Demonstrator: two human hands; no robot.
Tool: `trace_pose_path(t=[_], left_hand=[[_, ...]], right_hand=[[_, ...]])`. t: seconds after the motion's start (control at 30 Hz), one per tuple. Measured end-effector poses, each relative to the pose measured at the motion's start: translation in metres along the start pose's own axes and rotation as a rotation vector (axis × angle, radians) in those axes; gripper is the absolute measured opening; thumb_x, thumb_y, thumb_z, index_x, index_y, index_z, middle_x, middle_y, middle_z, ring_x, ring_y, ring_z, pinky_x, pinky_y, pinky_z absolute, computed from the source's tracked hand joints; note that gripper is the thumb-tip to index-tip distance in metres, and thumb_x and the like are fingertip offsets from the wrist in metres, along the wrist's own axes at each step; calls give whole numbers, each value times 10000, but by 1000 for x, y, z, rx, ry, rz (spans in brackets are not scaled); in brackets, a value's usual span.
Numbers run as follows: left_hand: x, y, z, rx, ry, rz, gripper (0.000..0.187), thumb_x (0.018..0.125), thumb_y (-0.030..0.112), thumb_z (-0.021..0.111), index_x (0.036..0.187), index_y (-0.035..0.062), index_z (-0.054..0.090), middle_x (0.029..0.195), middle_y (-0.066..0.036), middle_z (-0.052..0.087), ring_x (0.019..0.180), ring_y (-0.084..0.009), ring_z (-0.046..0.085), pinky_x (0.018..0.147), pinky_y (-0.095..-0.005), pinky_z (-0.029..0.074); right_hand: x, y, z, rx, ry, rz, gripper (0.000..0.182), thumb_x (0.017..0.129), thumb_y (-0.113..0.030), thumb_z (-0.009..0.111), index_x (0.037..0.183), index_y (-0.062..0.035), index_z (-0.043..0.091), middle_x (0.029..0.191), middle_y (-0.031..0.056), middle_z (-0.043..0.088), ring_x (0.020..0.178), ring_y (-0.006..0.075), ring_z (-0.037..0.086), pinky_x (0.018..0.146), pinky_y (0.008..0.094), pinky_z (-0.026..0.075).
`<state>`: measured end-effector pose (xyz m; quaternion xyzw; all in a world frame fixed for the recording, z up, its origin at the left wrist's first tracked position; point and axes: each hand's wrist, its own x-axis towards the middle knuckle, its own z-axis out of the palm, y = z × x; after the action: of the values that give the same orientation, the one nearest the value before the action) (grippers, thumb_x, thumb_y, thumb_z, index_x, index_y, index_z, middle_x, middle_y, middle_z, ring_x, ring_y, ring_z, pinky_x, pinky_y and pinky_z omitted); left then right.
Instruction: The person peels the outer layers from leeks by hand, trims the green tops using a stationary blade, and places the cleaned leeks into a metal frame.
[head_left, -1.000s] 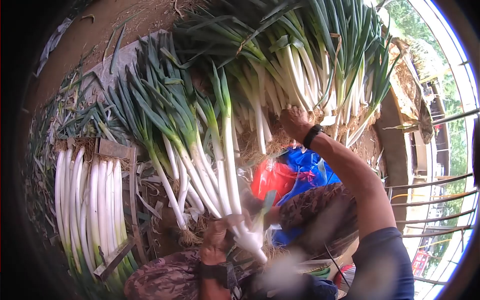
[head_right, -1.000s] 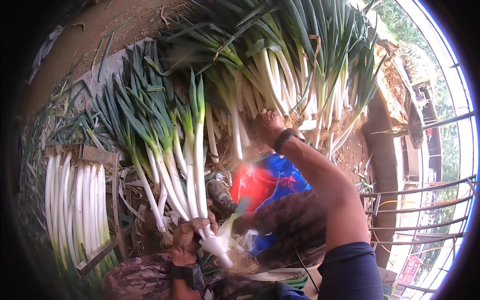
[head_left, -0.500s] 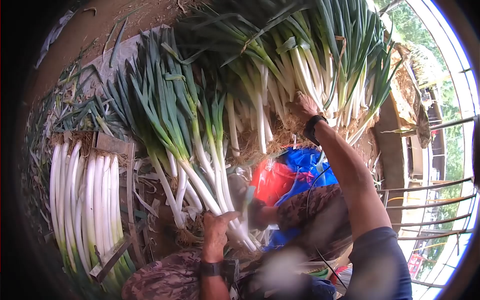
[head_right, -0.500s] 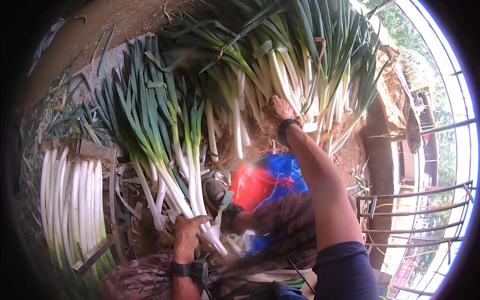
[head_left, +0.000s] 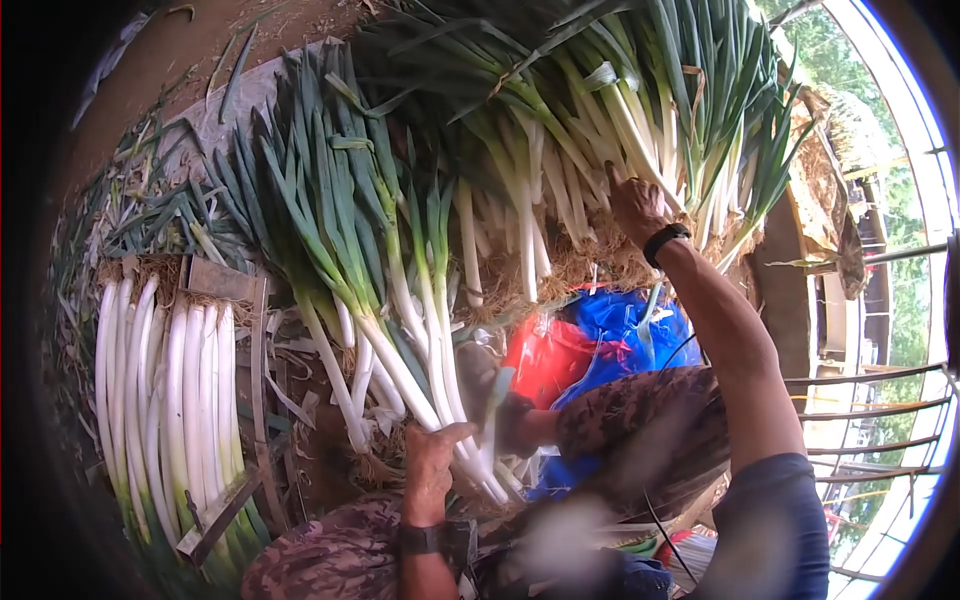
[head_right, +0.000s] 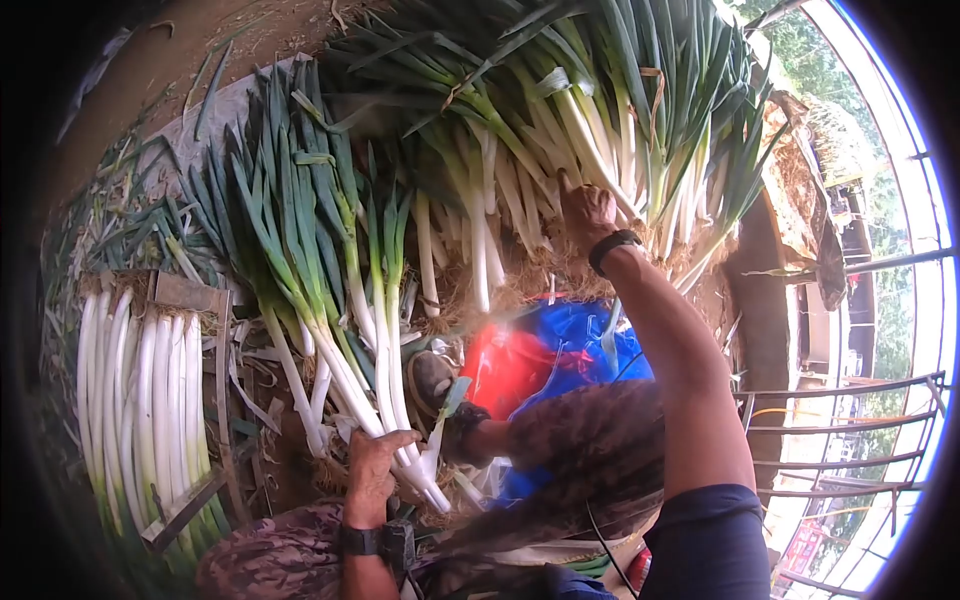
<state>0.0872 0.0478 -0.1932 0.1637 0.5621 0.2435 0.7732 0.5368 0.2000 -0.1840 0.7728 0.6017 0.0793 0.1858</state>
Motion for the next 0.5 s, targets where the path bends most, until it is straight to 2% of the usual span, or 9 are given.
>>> trace_pose_path(t=[0.07, 0.1, 0.13, 0.2, 0.23, 0.33, 0.37, 0.47, 0.5], left_hand=[[-1, 2, 1, 10, 15, 2, 315, 702, -51, 736, 1004, -83, 650, 842, -131, 687, 673, -229, 687, 641, -351, 597], [-1, 3, 2, 25, 18, -19, 320, 702, -47, 739, 1007, -79, 649, 847, -126, 682, 677, -227, 683, 643, -351, 594], [-1, 5, 2, 41, 21, -40, 326, 701, -42, 742, 1011, -75, 648, 853, -122, 677, 680, -225, 680, 644, -350, 592], [-3, 7, 6, 36, 28, -42, 329, 703, -36, 747, 1015, -70, 649, 853, -114, 674, 685, -218, 674, 648, -346, 583], [-2, 7, 7, 37, 30, -44, 332, 704, -29, 751, 1019, -64, 651, 853, -106, 672, 691, -210, 669, 653, -342, 575], [1, 0, 3, 78, 35, -66, 346, 705, -21, 760, 1033, -48, 653, 855, -89, 669, 704, -193, 657, 668, -332, 557], [0, 1, 2, 86, 38, -74, 346, 705, -21, 760, 1033, -48, 653, 855, -89, 669, 704, -193, 657, 668, -332, 557], [-2, 6, 4, 56, 38, -92, 352, 707, -17, 761, 1041, -34, 654, 857, -78, 669, 716, -182, 650, 678, -329, 546], [-1, 5, 4, 59, 19, -78, 348, 709, -8, 760, 1039, -30, 653, 855, -76, 666, 717, -185, 651, 677, -334, 547]], right_hand=[[5, -9, 6, -116, -31, -62, 492, 935, -64, 544, 1412, -34, 428, 811, 194, 701, 786, 367, 700, 698, 472, 532], [9, -10, 7, -90, -41, -45, 365, 928, -64, 537, 1289, -10, 540, 860, 221, 708, 854, 368, 711, 710, 468, 542], [13, -11, 8, -89, -45, -47, 365, 928, -64, 537, 1289, -10, 540, 860, 221, 708, 854, 368, 711, 710, 468, 542], [24, -24, -11, 87, -269, 78, 282, 905, -72, 553, 1165, 20, 612, 884, 260, 692, 857, 369, 706, 705, 457, 539], [29, -34, -21, 278, -226, 222, 231, 887, -159, 576, 1009, -9, 702, 994, 231, 713, 974, 372, 702, 806, 480, 551], [49, -38, -15, 384, -81, 261, 241, 895, -177, 571, 981, -5, 716, 1001, 247, 706, 977, 387, 698, 823, 473, 552], [52, -37, -22, 336, -258, 268, 264, 896, -148, 550, 1060, -8, 702, 1052, 242, 702, 1011, 379, 691, 843, 470, 546], [66, -37, 8, 306, -177, 282, 283, 884, -132, 544, 1087, -7, 697, 1054, 231, 709, 1009, 375, 693, 835, 474, 543], [68, -36, 11, 300, -116, 246, 278, 842, -178, 619, 1038, -15, 729, 961, 198, 729, 922, 358, 705, 751, 442, 550]])
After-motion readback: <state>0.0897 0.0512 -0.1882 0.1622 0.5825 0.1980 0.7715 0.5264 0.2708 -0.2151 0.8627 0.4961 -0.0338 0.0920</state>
